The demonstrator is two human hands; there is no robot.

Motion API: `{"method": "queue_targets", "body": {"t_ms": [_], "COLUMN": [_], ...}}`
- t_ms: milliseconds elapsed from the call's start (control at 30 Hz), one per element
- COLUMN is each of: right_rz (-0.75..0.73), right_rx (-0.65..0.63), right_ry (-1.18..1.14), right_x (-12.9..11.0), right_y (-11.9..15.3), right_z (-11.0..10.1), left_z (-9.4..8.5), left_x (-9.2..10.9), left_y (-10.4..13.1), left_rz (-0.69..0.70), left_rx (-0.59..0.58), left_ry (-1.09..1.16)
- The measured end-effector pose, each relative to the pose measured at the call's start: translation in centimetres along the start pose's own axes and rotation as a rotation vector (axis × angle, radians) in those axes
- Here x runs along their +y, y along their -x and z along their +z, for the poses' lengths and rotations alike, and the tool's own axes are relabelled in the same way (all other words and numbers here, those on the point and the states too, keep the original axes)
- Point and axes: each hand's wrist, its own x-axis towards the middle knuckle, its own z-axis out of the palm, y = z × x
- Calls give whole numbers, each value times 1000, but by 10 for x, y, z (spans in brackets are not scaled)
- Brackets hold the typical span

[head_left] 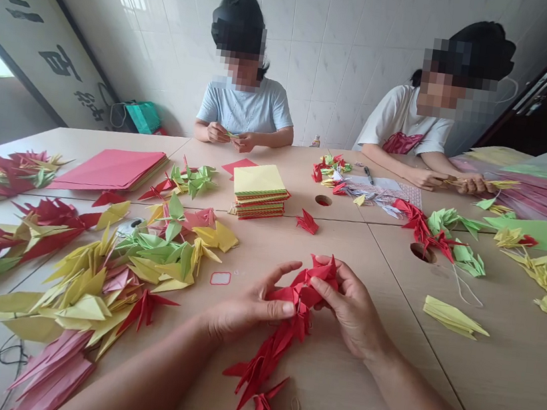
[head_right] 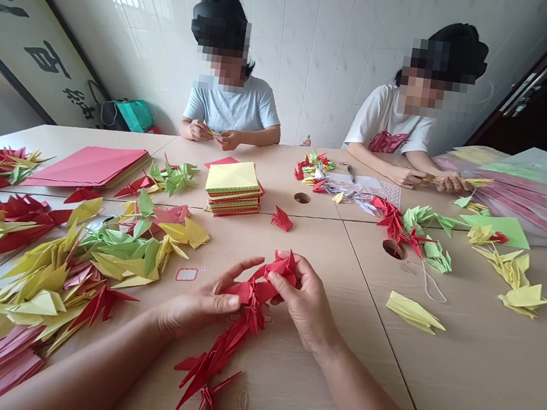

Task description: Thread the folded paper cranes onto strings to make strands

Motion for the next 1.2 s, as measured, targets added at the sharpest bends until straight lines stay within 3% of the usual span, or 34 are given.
{"method": "queue_targets", "body": {"t_ms": [133, 333, 533, 600, 700, 800, 933, 1200], "right_rz": [-34, -73, -87, -152, -400, -634, -762, -786], "right_rx": [80, 232, 232, 259, 306, 197, 3, 130], "right_ry": [23, 57, 254, 419, 706, 905, 1134, 1172], "right_x": [0, 1, 11, 14, 14, 9, 6, 14], "right_y": [-2, -9, -16, -17, -14, -6, 1, -9], "right_z": [0, -8, -19, -20, -18, -10, -2, -13], "left_z": [-1, -6, -7, -8, -8, -7, -6, -7], "left_x": [-2, -5, -7, -7, -8, -8, -8, -7], "left_y": [-1, -5, -6, -6, -7, -7, -8, -6], "left_rz": [-44, 5, -19, -20, -13, -10, -5, -20], "left_rx": [2, 46, 99, 122, 147, 169, 157, 153], "left_ry": [33, 71, 53, 56, 60, 69, 80, 55]}}
